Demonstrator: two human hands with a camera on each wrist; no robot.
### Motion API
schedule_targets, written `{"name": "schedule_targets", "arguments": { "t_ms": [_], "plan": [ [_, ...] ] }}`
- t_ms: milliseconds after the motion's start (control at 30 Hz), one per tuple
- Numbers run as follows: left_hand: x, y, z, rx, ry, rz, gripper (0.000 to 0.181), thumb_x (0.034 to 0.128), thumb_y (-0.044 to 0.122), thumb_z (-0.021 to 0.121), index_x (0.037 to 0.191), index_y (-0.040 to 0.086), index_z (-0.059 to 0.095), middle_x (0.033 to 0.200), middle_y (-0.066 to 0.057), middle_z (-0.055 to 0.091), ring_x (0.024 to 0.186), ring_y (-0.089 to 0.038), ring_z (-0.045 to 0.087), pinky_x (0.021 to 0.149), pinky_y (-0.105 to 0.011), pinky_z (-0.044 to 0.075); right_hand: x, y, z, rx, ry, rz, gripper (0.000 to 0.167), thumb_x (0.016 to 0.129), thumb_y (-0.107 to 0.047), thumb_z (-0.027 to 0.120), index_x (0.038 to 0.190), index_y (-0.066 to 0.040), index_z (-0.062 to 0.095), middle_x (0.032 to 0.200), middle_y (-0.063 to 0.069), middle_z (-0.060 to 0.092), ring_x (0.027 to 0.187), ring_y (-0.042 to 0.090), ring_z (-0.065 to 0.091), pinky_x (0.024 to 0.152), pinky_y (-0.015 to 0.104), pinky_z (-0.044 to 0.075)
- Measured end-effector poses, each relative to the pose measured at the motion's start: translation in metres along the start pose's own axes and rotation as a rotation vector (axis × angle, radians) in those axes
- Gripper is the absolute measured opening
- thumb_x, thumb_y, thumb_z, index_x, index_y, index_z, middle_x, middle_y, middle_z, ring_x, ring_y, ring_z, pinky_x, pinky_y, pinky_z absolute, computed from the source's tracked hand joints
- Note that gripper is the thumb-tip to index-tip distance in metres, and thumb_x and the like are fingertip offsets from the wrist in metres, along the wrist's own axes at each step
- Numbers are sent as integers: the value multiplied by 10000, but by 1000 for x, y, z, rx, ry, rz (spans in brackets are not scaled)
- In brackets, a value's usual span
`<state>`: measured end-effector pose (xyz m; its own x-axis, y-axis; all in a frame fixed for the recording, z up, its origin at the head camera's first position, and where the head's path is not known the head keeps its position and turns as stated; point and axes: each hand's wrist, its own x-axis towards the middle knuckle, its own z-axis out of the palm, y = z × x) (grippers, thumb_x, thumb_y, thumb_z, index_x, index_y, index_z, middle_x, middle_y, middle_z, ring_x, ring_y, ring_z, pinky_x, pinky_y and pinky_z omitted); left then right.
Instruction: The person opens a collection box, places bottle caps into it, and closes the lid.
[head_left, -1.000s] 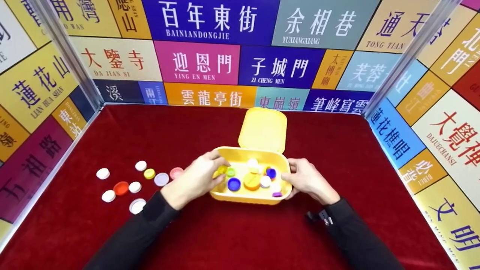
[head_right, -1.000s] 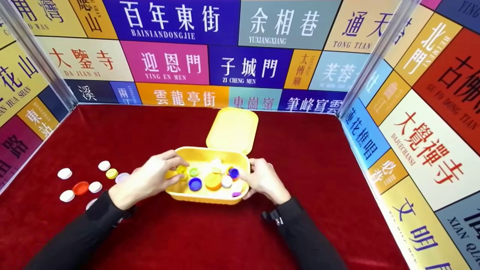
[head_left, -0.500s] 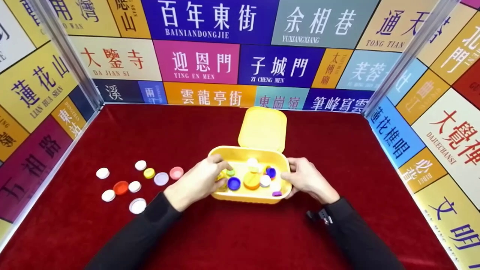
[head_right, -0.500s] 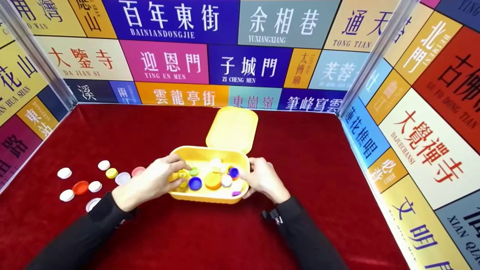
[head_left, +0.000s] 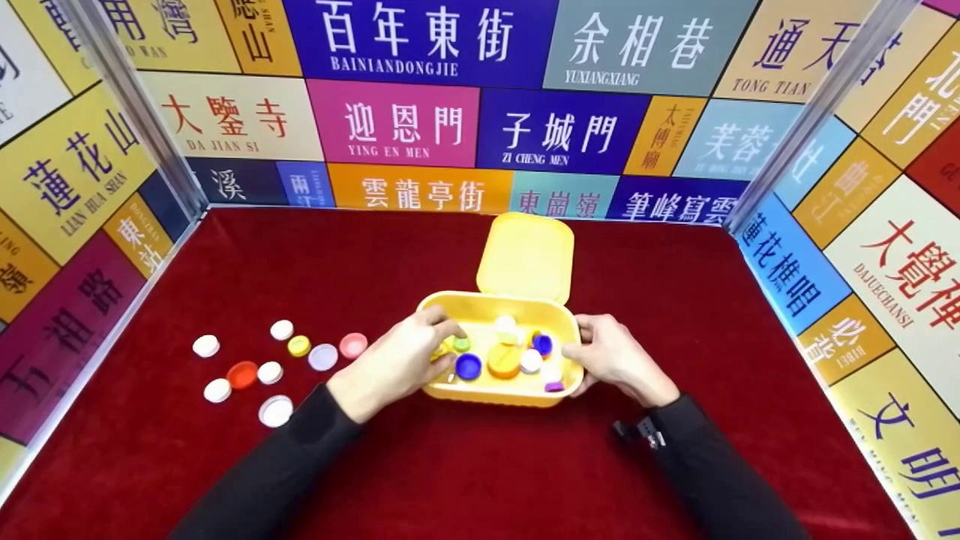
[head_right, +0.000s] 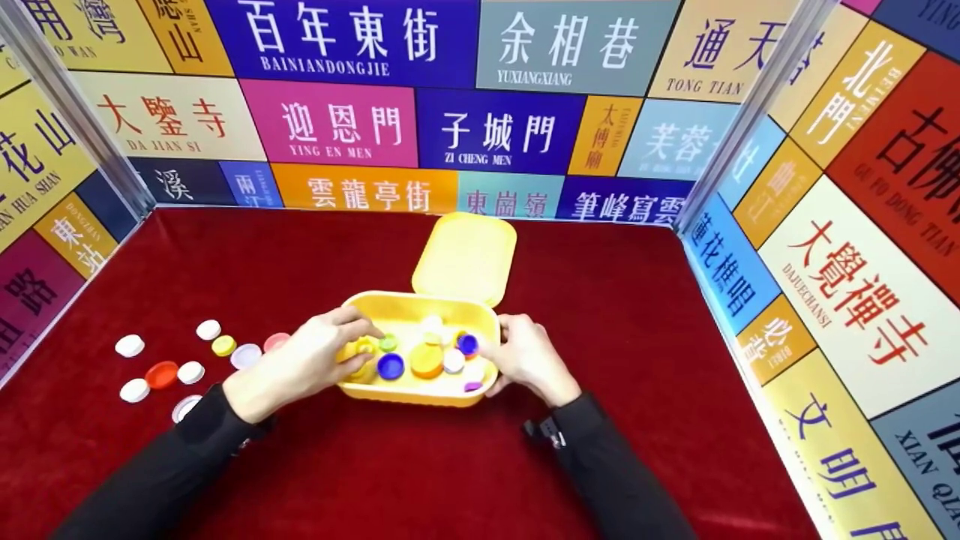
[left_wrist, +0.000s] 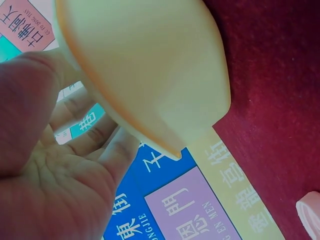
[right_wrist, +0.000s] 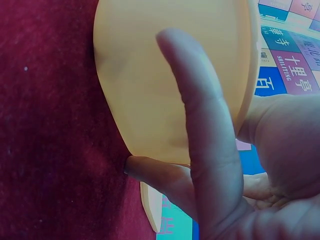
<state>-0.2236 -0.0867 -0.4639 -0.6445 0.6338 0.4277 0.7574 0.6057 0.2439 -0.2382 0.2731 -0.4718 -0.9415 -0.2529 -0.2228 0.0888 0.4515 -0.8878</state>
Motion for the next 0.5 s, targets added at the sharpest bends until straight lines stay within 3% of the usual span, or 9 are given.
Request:
{"name": "schedule_targets", "arguments": {
  "t_ms": [200, 500],
  "plan": [
    [1, -4, -8, -7, 29, -17, 253, 989, 67, 912, 1216, 11, 816, 1153, -179, 724, 978, -314, 738, 905, -410, 702, 0, 0, -1, -5, 0, -4, 403, 1055, -27, 696, 1453, 34, 720, 1216, 249, 847, 824, 345, 875, 627, 482, 718],
    [-3, -28, -30, -56, 77, -130, 257, 1006, 35, 875, 1254, -18, 832, 1157, -198, 757, 974, -316, 746, 917, -444, 700, 0, -1, 0, 3, -1, 0, 414, 1058, -29, 696, 1467, 32, 713, 1233, 246, 844, 833, 347, 878, 629, 474, 719]
  ]
}}
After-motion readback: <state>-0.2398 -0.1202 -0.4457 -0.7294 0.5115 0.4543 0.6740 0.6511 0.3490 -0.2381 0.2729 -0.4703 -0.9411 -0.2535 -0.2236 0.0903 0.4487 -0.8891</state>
